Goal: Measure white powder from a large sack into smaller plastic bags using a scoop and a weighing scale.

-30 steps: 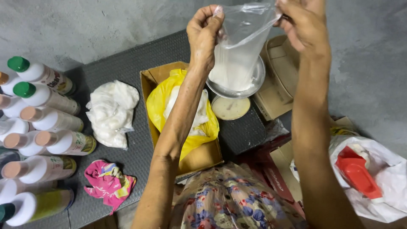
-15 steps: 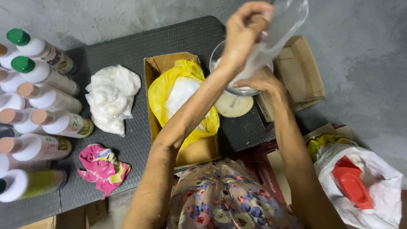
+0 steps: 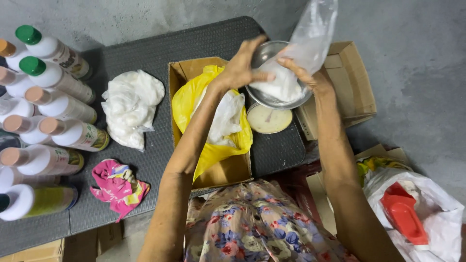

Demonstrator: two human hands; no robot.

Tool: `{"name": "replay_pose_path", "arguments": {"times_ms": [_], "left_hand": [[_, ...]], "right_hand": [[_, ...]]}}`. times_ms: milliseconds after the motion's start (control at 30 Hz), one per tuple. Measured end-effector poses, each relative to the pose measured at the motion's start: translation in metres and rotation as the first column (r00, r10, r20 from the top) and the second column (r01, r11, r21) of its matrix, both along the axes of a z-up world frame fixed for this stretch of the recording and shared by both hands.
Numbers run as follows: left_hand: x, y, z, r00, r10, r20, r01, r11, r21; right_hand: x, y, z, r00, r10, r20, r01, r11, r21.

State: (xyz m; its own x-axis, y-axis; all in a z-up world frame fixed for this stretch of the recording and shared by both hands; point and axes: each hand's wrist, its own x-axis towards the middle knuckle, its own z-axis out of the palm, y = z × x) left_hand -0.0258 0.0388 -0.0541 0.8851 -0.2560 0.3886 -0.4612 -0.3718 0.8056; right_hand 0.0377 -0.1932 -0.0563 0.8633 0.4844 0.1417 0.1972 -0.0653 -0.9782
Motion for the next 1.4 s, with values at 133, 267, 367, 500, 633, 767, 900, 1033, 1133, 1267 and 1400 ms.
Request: {"name": "replay_pose_path", "arguments": {"times_ms": [133, 267, 367, 500, 633, 767, 900, 1033, 1133, 1267, 1400], "left_hand": [[0.008, -0.010, -0.027, 0.989, -0.013, -0.149, 0.046, 0.974, 0.221], [0.014, -0.028, -0.040, 0.957, -0.085, -0.277, 0.152, 0.961, 0.231], [0.016, -0.032, -0.044, 0.939, -0.093, -0.331, 0.180, 0.953, 0.244], [0.039, -0.040, -0.080, 0.987, -0.108, -0.122, 0.140, 0.942, 0.303], [0.052, -0.056, -0.101, 0.985, -0.127, 0.119, 0.086, 0.948, 0.306], [0.051, -0.069, -0.091, 0.987, -0.148, 0.054, 0.131, 0.960, 0.249], [0.040, -0.070, -0.079, 0.989, -0.147, -0.033, 0.151, 0.967, 0.205], [0.036, -0.073, -0.079, 0.977, -0.132, -0.170, 0.159, 0.976, 0.151], [0.040, -0.072, -0.089, 0.965, -0.091, -0.247, 0.142, 0.970, 0.198], [0.037, -0.078, -0.090, 0.977, -0.018, -0.212, 0.099, 0.920, 0.379], [0.033, -0.082, -0.078, 0.985, 0.020, -0.174, 0.062, 0.887, 0.457]], "right_hand": [[-0.004, 0.006, 0.031, 0.991, 0.046, 0.129, -0.045, 0.999, -0.011], [-0.008, 0.010, 0.048, 0.964, 0.092, 0.251, -0.087, 0.996, -0.031], [-0.001, 0.008, 0.048, 0.931, 0.117, 0.347, -0.108, 0.993, -0.047], [-0.010, 0.010, 0.052, 0.918, 0.129, 0.376, -0.140, 0.990, 0.001], [-0.039, 0.030, 0.064, 0.941, 0.100, 0.322, -0.035, 0.979, -0.202], [-0.051, 0.046, 0.063, 0.850, 0.183, 0.494, -0.013, 0.944, -0.329], [-0.050, 0.034, 0.075, 0.838, 0.083, 0.539, -0.031, 0.994, -0.106], [-0.025, -0.015, 0.064, 0.948, -0.282, 0.148, 0.216, 0.912, 0.350], [-0.014, -0.049, 0.067, 0.896, -0.439, -0.066, 0.402, 0.739, 0.541], [0.037, -0.117, 0.013, 0.542, -0.721, 0.431, 0.406, 0.674, 0.616], [-0.038, -0.085, 0.068, 0.277, -0.694, 0.664, 0.580, 0.672, 0.461]]}}
